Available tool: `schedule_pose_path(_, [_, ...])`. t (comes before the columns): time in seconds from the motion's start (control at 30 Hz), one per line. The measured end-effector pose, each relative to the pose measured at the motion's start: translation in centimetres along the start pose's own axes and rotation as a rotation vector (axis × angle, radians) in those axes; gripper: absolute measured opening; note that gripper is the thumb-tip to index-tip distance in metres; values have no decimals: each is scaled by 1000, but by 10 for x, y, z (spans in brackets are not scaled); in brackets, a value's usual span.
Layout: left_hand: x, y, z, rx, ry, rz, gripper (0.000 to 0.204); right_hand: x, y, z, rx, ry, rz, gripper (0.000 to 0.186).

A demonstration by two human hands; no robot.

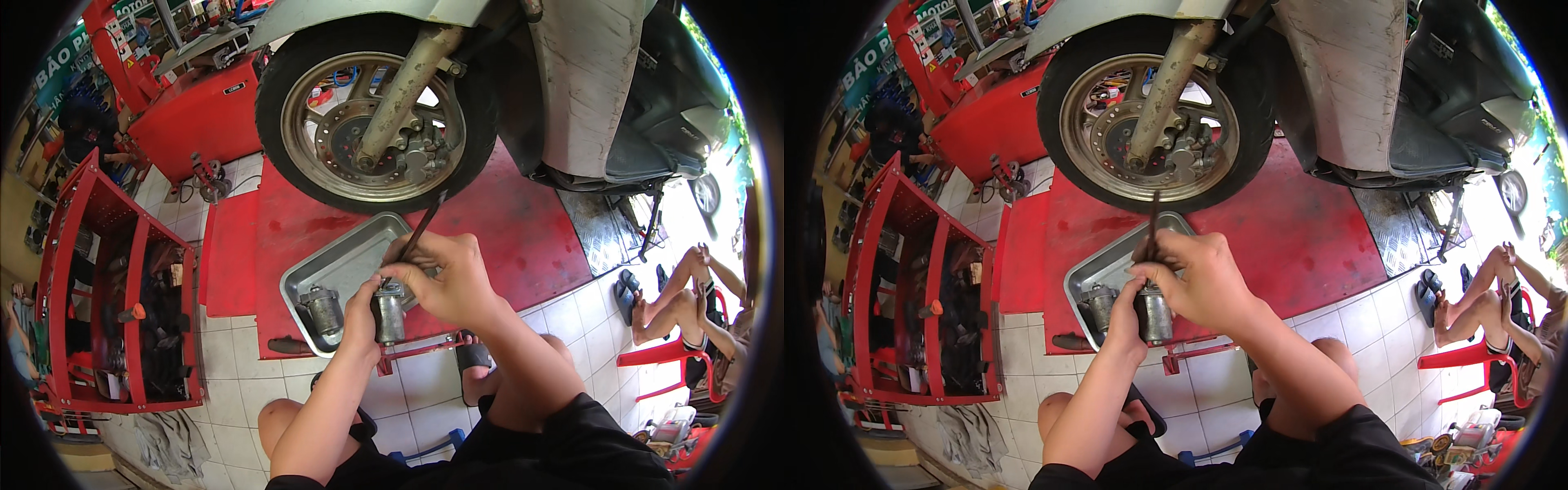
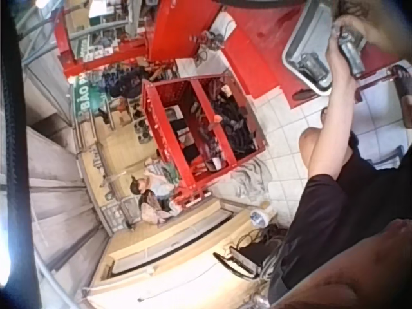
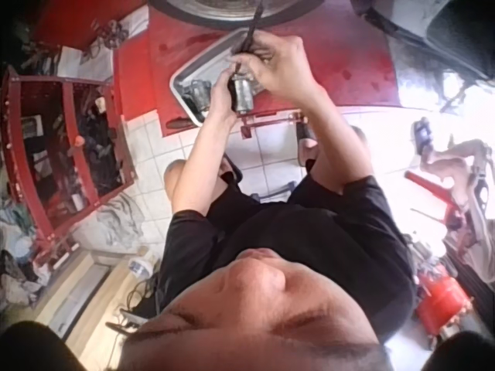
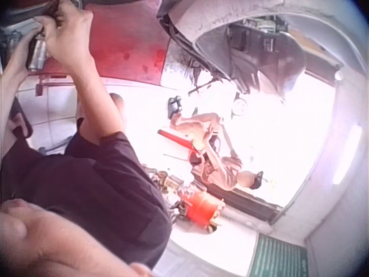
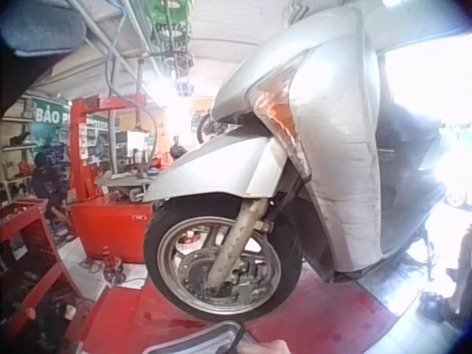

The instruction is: The person sits on the floor of a workshop and uses a screwdriver to disassemble a cylindrical metal component, likely a starter motor, from a scooter. They remove screws and separate the housing parts, placing them into a metal tray.

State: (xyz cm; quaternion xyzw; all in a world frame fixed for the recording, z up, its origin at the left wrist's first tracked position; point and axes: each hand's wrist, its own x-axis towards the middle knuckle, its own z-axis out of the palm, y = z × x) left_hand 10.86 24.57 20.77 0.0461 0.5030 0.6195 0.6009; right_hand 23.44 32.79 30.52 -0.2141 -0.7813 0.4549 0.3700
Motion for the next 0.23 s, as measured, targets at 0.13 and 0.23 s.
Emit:
schedule_pose_path(0.13, [3,5,-1,-44,43,-34,35,-3,23,-5,143,71,-9,15])
schedule_pose_path(0.23, [4,8,-12,-112,22,11,38,-11,45,-5,246,198,-22,16])
